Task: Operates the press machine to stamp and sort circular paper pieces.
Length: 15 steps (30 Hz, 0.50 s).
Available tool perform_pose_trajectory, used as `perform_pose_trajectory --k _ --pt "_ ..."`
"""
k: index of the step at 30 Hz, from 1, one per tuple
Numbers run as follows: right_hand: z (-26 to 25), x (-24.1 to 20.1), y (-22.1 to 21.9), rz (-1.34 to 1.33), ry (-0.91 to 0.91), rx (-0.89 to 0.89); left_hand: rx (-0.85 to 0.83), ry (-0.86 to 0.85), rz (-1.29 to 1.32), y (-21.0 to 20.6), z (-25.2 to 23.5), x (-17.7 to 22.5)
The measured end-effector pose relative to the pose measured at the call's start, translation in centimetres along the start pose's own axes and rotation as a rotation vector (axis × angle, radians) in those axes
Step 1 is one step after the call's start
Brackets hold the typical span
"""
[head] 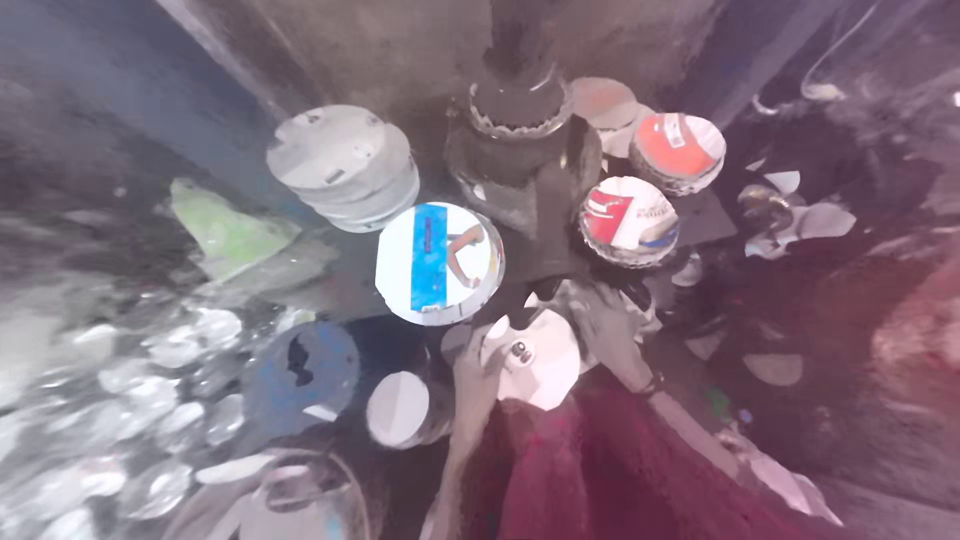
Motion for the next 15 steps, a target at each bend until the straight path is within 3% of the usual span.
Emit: perform_pose_trajectory --k 3,6,7,10,12,15 --pt "-0.7 2.5 -1.3 0.134 -0.093 -0.021 0.144 0.055 0.066 1.8 0.2 -0.3" --pt "-0.4 1.1 0.4 -0.180 -0.011 0.234 0.175 0.029 0.232 2.7 -0.1 -0.5" --pt "-0.1 0.7 0.4 -0.353 -0.009 0.247 0.147 0.017 0.286 2.6 0.1 -0.4" --pt "0.5 -1.6 0.2 -0.757 -0.129 -0.120 -0.048 -0.022 0.325 1.6 0.5 0.3" --pt "0.3 -3.5 0.8 -0.676 -0.113 -0.293 -0.251 -0.048 0.333 0.8 1.2 0.2" --pt "-3.0 -6.5 2.9 -0.458 0.143 -0.081 -0.508 -0.010 0.438 -0.1 2.9 0.0"
Point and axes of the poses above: each hand's wrist, its own z-axis away from the middle knuckle, its own y-axis out of the back of the hand, x = y × z, the point moved 3 cm from there along -z, towards the middle knuckle, and after that the axes turned 8 degrees about x, right-handed, at the moved point
